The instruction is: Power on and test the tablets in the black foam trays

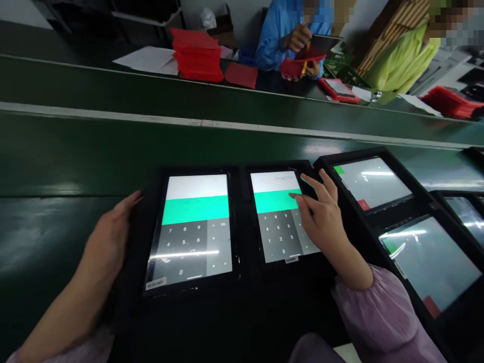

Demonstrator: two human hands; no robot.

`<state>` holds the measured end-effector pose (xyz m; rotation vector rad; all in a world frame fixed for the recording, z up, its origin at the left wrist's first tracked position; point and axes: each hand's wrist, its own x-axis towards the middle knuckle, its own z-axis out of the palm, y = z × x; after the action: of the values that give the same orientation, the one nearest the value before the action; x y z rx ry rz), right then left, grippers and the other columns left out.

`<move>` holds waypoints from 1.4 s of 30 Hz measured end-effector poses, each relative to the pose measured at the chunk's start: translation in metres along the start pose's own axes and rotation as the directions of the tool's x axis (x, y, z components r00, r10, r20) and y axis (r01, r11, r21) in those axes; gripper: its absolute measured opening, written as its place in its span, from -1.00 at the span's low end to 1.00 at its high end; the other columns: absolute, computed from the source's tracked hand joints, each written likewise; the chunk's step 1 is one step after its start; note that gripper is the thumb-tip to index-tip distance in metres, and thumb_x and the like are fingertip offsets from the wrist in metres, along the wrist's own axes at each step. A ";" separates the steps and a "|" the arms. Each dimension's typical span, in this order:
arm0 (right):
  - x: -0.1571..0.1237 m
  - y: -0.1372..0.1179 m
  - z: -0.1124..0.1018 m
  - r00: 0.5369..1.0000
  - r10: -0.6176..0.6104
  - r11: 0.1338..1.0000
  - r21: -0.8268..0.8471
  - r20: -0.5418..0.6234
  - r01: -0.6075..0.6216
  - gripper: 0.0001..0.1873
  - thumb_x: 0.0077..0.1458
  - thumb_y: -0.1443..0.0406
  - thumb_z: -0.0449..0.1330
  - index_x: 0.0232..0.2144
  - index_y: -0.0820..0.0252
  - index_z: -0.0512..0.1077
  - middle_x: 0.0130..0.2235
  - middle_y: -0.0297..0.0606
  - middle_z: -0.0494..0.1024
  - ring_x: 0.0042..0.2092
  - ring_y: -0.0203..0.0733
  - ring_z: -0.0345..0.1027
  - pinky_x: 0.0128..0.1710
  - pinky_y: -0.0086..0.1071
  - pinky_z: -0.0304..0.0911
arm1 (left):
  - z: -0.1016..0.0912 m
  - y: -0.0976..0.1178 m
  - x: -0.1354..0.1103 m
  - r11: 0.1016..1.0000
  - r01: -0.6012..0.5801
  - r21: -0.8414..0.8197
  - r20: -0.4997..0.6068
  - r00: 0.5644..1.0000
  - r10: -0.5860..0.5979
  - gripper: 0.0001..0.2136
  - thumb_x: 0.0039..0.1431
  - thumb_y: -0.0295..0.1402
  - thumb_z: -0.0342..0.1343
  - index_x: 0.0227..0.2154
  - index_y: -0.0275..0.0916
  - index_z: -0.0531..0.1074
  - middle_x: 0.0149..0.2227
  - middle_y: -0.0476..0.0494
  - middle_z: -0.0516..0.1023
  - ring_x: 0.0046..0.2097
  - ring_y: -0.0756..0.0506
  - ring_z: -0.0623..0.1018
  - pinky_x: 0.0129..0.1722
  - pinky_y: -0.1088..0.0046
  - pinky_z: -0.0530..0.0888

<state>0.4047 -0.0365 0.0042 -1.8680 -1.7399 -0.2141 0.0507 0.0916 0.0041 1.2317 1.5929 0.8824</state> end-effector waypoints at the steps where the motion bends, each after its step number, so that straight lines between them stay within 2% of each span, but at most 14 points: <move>1: 0.006 -0.010 -0.004 1.000 -0.023 1.000 -0.007 0.001 0.023 -0.53 0.50 0.22 0.02 -0.27 0.08 0.73 0.24 -0.10 0.61 0.46 0.35 0.24 0.34 0.46 0.34 | 0.002 0.003 0.005 0.999 0.029 -0.044 0.023 0.999 -0.028 -0.30 0.34 0.03 0.07 0.40 -0.32 0.32 0.40 -0.22 0.50 0.42 -0.35 0.44 0.47 0.03 0.33; 6: 0.036 -0.075 0.005 0.947 -0.220 0.973 0.122 0.233 0.196 -0.55 0.48 0.30 0.04 -0.28 0.17 0.72 0.20 0.02 0.62 0.44 0.30 0.30 0.33 0.30 0.46 | -0.004 0.003 0.008 0.980 0.111 -0.164 0.142 0.986 -0.088 -0.22 0.30 0.06 0.18 0.44 -0.29 0.25 0.52 -0.24 0.31 0.54 -0.39 0.22 0.57 -0.01 0.09; 11: 0.048 -0.116 0.048 0.902 -0.318 0.942 0.203 0.292 0.267 -0.60 0.48 0.30 0.07 -0.12 0.18 0.74 0.33 0.01 0.53 0.52 0.38 0.14 0.39 0.34 0.39 | -0.023 -0.015 -0.003 0.933 0.211 -0.291 0.260 0.956 -0.135 -0.17 0.22 0.05 0.26 0.47 -0.21 0.23 0.50 -0.19 0.34 0.50 -0.41 0.31 0.53 0.01 0.21; 14: 0.048 -0.118 0.061 0.898 -0.339 0.938 0.170 0.280 0.301 -0.62 0.48 0.29 0.09 -0.10 0.12 0.74 0.37 -0.08 0.50 0.53 0.40 0.13 0.35 0.34 0.43 | -0.030 -0.020 0.000 0.921 0.238 -0.309 0.315 0.939 -0.137 -0.15 0.16 0.06 0.31 0.47 -0.13 0.28 0.44 -0.19 0.45 0.44 -0.47 0.40 0.42 -0.08 0.39; 19: 0.048 -0.112 0.060 0.927 -0.312 0.947 0.142 0.207 0.287 -0.54 0.47 0.31 0.07 -0.37 0.16 0.71 0.25 -0.07 0.61 0.48 0.41 0.21 0.33 0.36 0.44 | -0.031 -0.022 0.001 0.960 0.165 -0.225 0.264 0.959 -0.102 -0.19 0.15 -0.04 0.31 0.46 -0.08 0.32 0.44 -0.17 0.44 0.46 -0.49 0.37 0.37 -0.08 0.46; 21: 0.047 -0.114 0.060 0.921 -0.327 0.941 0.161 0.212 0.297 -0.58 0.47 0.30 0.07 -0.26 0.16 0.73 0.26 -0.06 0.60 0.48 0.40 0.23 0.32 0.36 0.45 | -0.030 -0.022 -0.002 0.969 0.123 -0.216 0.251 0.966 -0.067 -0.21 0.19 -0.12 0.26 0.49 -0.06 0.28 0.44 -0.16 0.44 0.45 -0.46 0.39 0.39 -0.06 0.45; 24: 0.046 -0.116 0.061 0.900 -0.342 0.934 0.205 0.271 0.293 -0.63 0.47 0.29 0.09 -0.05 0.11 0.73 0.34 -0.07 0.53 0.51 0.37 0.18 0.32 0.34 0.46 | -0.031 -0.022 -0.004 0.966 0.160 -0.205 0.295 0.951 -0.095 -0.15 0.17 -0.15 0.26 0.53 -0.03 0.18 0.38 -0.17 0.51 0.36 -0.45 0.50 0.36 -0.09 0.47; 28: 0.046 -0.112 0.061 0.924 -0.292 0.945 0.223 0.247 0.239 -0.57 0.45 0.33 0.07 -0.30 0.14 0.73 0.26 -0.11 0.61 0.49 0.38 0.21 0.35 0.36 0.42 | -0.032 -0.017 -0.002 0.963 0.218 -0.161 0.326 0.932 -0.157 -0.06 0.12 -0.15 0.29 0.56 -0.02 0.10 0.36 -0.20 0.52 0.29 -0.46 0.56 0.29 -0.09 0.54; 30: 0.046 -0.111 0.060 0.936 -0.278 0.946 0.233 0.217 0.227 -0.56 0.44 0.34 0.08 -0.37 0.14 0.71 0.21 -0.12 0.65 0.46 0.36 0.26 0.35 0.35 0.41 | -0.028 -0.012 -0.004 0.965 0.226 -0.135 0.318 0.932 -0.174 -0.07 0.13 -0.16 0.28 0.56 0.02 0.08 0.42 -0.20 0.45 0.33 -0.45 0.53 0.30 -0.06 0.53; 32: 0.045 -0.116 0.060 0.924 -0.322 0.924 0.280 0.207 0.260 -0.61 0.45 0.34 0.09 -0.24 0.14 0.73 0.24 -0.10 0.63 0.47 0.34 0.24 0.36 0.32 0.41 | -0.023 -0.008 -0.005 0.976 0.196 -0.092 0.273 0.948 -0.164 -0.07 0.11 -0.19 0.28 0.55 0.02 0.08 0.49 -0.20 0.34 0.40 -0.44 0.45 0.37 -0.05 0.45; 35: 0.043 -0.129 0.062 0.855 -0.454 0.864 0.357 0.250 0.355 -0.64 0.48 0.29 0.10 0.05 0.14 0.69 0.37 -0.05 0.50 0.54 0.33 0.10 0.37 0.30 0.40 | -0.018 -0.007 -0.003 0.996 0.089 0.015 0.231 0.969 -0.090 -0.06 0.09 -0.19 0.29 0.54 -0.07 0.09 0.56 -0.24 0.20 0.52 -0.42 0.25 0.50 -0.05 0.25; 38: 0.042 -0.137 0.064 0.774 -0.536 0.829 0.384 0.337 0.406 -0.63 0.48 0.23 0.11 0.15 0.05 0.64 0.44 -0.12 0.43 0.58 0.36 -0.04 0.39 0.38 0.33 | -0.018 -0.011 0.000 0.995 0.002 0.098 0.258 0.966 -0.028 -0.09 0.13 -0.16 0.28 0.53 -0.06 0.07 0.59 -0.24 0.12 0.59 -0.41 0.10 0.52 -0.08 0.18; 40: 0.044 -0.134 0.063 0.780 -0.531 0.830 0.388 0.330 0.401 -0.65 0.48 0.25 0.11 0.11 0.03 0.66 0.44 -0.17 0.43 0.59 0.34 -0.06 0.41 0.38 0.30 | -0.019 -0.014 0.002 0.991 -0.031 0.134 0.257 0.966 -0.005 -0.08 0.13 -0.14 0.29 0.53 -0.06 0.06 0.59 -0.26 0.10 0.59 -0.43 0.07 0.51 -0.11 0.21; 42: 0.047 -0.126 0.060 0.842 -0.478 0.851 0.369 0.250 0.374 -0.64 0.47 0.31 0.09 0.01 0.09 0.71 0.39 -0.15 0.49 0.57 0.31 0.04 0.40 0.31 0.35 | -0.019 -0.015 0.003 0.986 -0.043 0.164 0.252 0.968 0.000 -0.03 0.08 -0.13 0.32 0.53 -0.10 0.05 0.60 -0.30 0.07 0.60 -0.47 0.05 0.49 -0.16 0.23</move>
<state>0.2756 0.0327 0.0149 -1.3189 -2.2697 0.2140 0.0277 0.0906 -0.0042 1.4219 1.4731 0.5860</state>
